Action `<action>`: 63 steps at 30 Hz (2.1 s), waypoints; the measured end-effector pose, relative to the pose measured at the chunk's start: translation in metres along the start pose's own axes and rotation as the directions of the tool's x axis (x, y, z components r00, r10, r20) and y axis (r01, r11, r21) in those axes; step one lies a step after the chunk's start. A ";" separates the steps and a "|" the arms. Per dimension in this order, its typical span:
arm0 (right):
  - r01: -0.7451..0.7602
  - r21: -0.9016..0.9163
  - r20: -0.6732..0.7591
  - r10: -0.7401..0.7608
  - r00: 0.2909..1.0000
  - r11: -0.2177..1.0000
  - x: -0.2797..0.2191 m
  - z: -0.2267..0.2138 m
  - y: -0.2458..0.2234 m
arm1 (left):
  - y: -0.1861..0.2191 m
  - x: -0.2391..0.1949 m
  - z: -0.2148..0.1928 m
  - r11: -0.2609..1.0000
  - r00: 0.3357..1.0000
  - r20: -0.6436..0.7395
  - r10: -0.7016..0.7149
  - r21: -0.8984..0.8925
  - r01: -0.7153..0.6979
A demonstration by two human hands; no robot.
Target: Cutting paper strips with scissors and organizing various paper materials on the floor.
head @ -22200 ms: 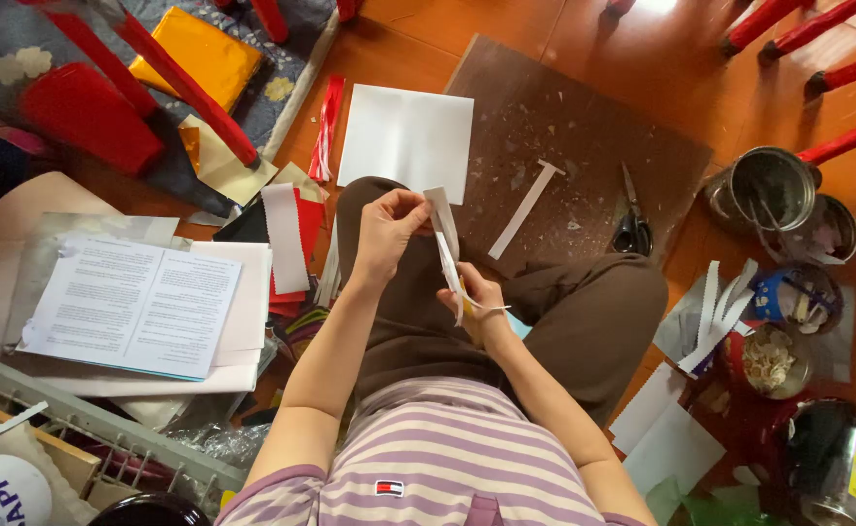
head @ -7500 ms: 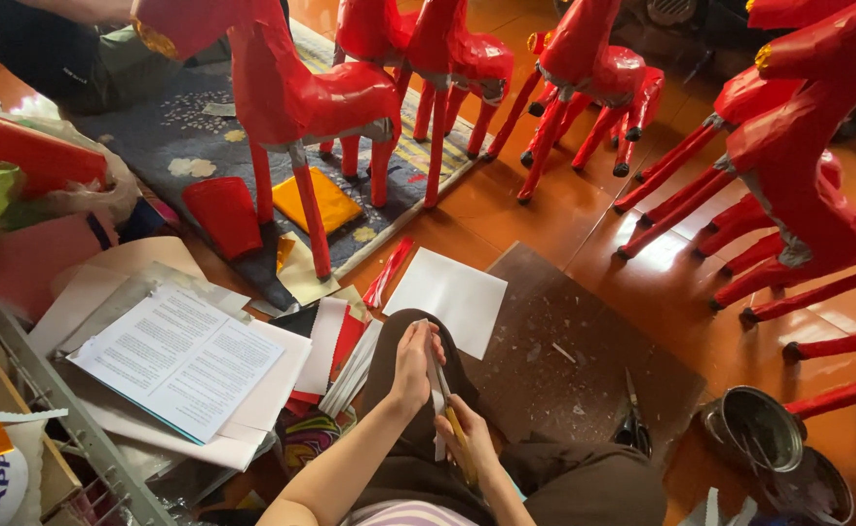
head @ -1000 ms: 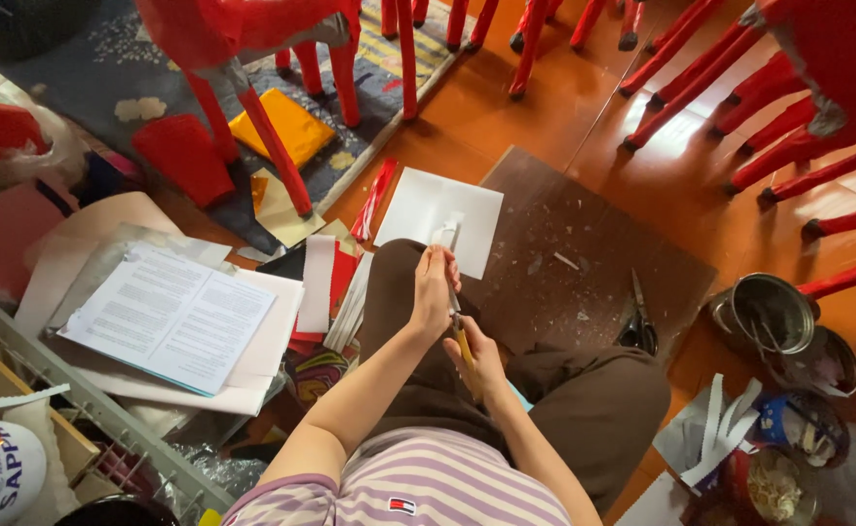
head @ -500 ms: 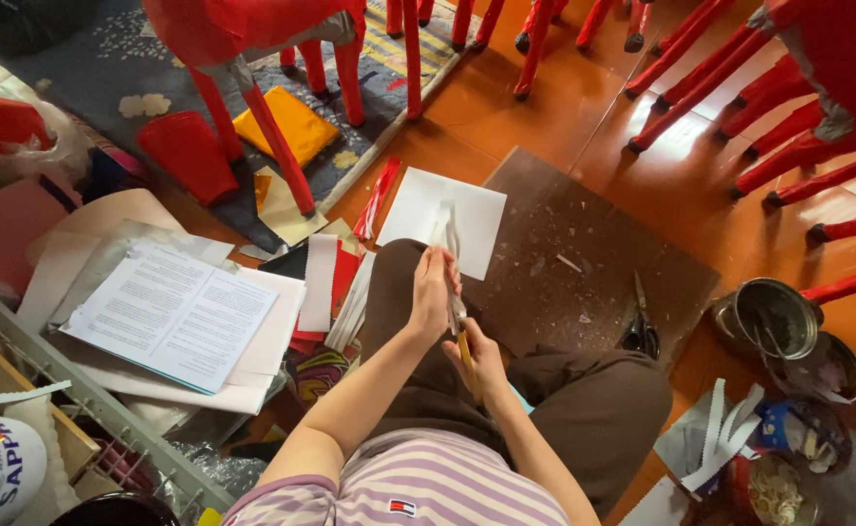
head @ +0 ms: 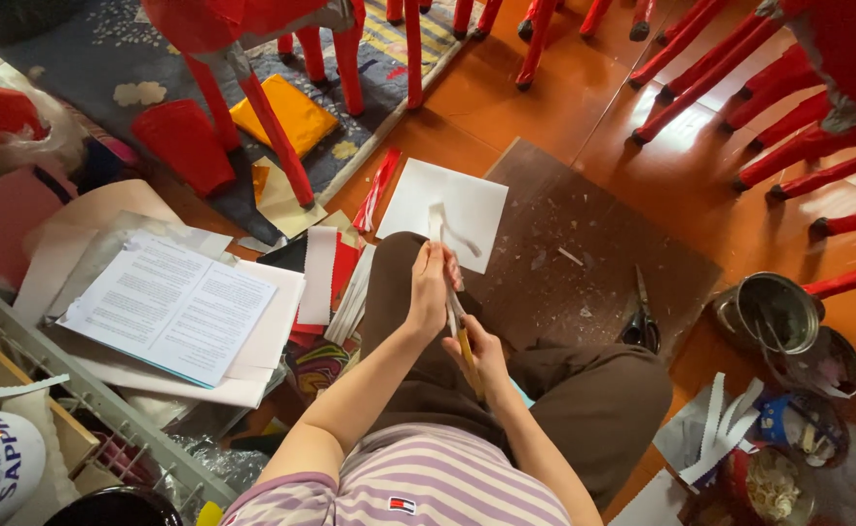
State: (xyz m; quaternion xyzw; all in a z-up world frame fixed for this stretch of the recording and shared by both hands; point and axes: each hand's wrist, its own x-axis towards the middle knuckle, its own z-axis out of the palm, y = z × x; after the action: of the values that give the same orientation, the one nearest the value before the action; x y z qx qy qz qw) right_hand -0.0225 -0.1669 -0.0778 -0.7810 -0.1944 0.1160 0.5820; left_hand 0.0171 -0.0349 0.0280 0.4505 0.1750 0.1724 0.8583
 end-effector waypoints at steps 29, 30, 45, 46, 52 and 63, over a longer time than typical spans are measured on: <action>-0.002 0.051 0.004 0.002 1.000 0.999 0.000 -0.001 -0.013 | 0.000 0.009 -0.009 0.996 0.998 0.056 -0.016 -0.084 0.021; 0.042 0.095 -0.024 -0.040 0.999 0.995 0.000 -0.002 -0.019 | 0.002 0.008 -0.006 0.994 0.996 0.094 -0.013 -0.106 0.023; -0.014 0.121 0.006 0.013 1.000 0.993 0.000 -0.004 -0.011 | 0.015 0.030 -0.040 0.928 0.987 0.044 0.154 0.336 -0.160; -0.012 0.121 0.003 0.012 1.000 0.993 0.001 -0.005 -0.014 | 0.011 0.030 -0.041 0.928 0.987 0.047 0.155 0.336 -0.162; -0.049 0.041 -0.020 0.050 0.999 0.998 -0.002 -0.006 -0.015 | 0.010 0.017 -0.030 0.954 0.992 0.094 0.082 0.282 -0.106; 0.001 0.035 0.018 -0.002 1.000 0.999 0.004 -0.012 -0.030 | -0.002 0.022 -0.037 0.953 0.993 0.107 0.046 0.295 -0.076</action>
State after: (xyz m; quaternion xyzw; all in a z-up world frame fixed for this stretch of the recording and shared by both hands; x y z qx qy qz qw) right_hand -0.0195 -0.1682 -0.0459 -0.7696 -0.1982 0.1258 0.5939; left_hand 0.0201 0.0001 0.0030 0.5880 0.1424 0.1479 0.7823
